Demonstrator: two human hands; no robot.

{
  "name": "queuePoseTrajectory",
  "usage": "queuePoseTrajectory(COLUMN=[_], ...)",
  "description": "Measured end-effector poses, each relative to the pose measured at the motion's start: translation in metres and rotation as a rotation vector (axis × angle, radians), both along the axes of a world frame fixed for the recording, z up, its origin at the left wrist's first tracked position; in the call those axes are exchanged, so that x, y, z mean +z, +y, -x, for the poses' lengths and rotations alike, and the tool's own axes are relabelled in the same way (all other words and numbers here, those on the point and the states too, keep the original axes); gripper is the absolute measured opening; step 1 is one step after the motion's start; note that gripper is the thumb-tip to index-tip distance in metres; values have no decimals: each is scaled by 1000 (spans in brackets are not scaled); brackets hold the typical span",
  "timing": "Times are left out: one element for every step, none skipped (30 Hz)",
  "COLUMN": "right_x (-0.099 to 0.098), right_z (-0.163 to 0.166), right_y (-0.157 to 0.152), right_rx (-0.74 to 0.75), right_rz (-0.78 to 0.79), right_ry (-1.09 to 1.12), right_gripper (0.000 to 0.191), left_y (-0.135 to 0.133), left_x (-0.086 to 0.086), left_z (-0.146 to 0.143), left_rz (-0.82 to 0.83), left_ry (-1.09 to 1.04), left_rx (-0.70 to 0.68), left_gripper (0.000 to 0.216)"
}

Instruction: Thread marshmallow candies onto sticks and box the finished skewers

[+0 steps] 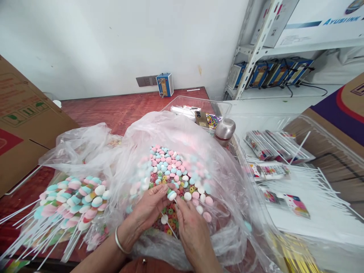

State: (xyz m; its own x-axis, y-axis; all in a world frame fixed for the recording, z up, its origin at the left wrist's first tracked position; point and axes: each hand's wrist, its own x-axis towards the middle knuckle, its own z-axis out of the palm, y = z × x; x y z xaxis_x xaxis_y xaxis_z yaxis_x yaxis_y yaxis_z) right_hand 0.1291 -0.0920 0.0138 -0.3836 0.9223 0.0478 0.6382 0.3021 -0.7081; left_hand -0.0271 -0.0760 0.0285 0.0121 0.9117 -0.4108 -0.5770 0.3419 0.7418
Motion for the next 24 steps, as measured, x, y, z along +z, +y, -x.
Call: queuePoseTrajectory(right_x=[-4, -8, -12, -16, -19, -21, -22, -22, -21, -21, -21, -21, -23, -25, -28, -31, -34, -36, -37, -38, -38, -37, -37, -36], right_z=[-3, -5, -6, -7, -7, -6, -5, -3, -1, 0, 1, 2, 2, 2, 1, 0, -2, -4, -5, -7, -8, -9, -10, -12], right_y=[-2, -4, -5, -7, -7, -7, -6, -3, -1, 3, 6, 9, 12, 14, 16, 17, 17, 18, 18, 18, 18, 18, 17, 17], right_rx=[-28, -55, -79, -100, -113, -121, -124, -125, -123, -117, -112, -115, -127, -149, -179, -210, -239, -259, -270, -280, -284, -283, -282, -282], right_rz=[3, -2, -11, -21, -28, -25, -10, 9, 36, 75, 125, 182, 246, 311, 368, 414, 448, 472, 484, 487, 485, 480, 472, 463], right_ry=[10, 19, 24, 26, 30, 38, 49, 69, 100, 145, 203, 270, 338, 400, 451, 491, 521, 543, 559, 568, 572, 572, 571, 568], right_gripper=[32, 32, 35, 37, 38, 37, 36, 35, 35, 35, 35, 36, 37, 39, 41, 42, 43, 44, 44, 45, 45, 45, 46, 46], left_y=[0, -1, -2, -3, -5, -6, -8, -9, -10, -10, -8, -5, 0, 6, 13, 22, 31, 41, 50, 59, 67, 73, 78, 81], left_x=[0, -1, -2, -3, -4, -5, -6, -7, -8, -8, -8, -7, -5, -4, -3, -2, -1, -2, -3, -5, -8, -10, -12, -14], left_z=[-2, -4, -8, -12, -17, -21, -26, -29, -32, -33, -31, -28, -24, -17, -10, -3, 5, 11, 17, 21, 24, 26, 27, 28], left_rz=[8, 20, 30, 37, 44, 48, 49, 50, 52, 51, 44, 28, 2, -43, -115, -209, -321, -437, -535, -609, -655, -678, -688, -691], left_ry=[-9, -25, -45, -67, -87, -100, -102, -92, -69, -30, 25, 104, 213, 364, 552, 762, 980, 1171, 1327, 1450, 1546, 1621, 1676, 1712], left_rx=[-17, -32, -43, -49, -58, -67, -73, -81, -89, -100, -115, -130, -145, -145, -126, -95, -60, -51, -76, -129, -201, -268, -322, -355], left_gripper=[34, 34, 35, 36, 37, 37, 38, 38, 38, 38, 38, 40, 41, 41, 40, 36, 32, 29, 30, 32, 34, 35, 33, 31])
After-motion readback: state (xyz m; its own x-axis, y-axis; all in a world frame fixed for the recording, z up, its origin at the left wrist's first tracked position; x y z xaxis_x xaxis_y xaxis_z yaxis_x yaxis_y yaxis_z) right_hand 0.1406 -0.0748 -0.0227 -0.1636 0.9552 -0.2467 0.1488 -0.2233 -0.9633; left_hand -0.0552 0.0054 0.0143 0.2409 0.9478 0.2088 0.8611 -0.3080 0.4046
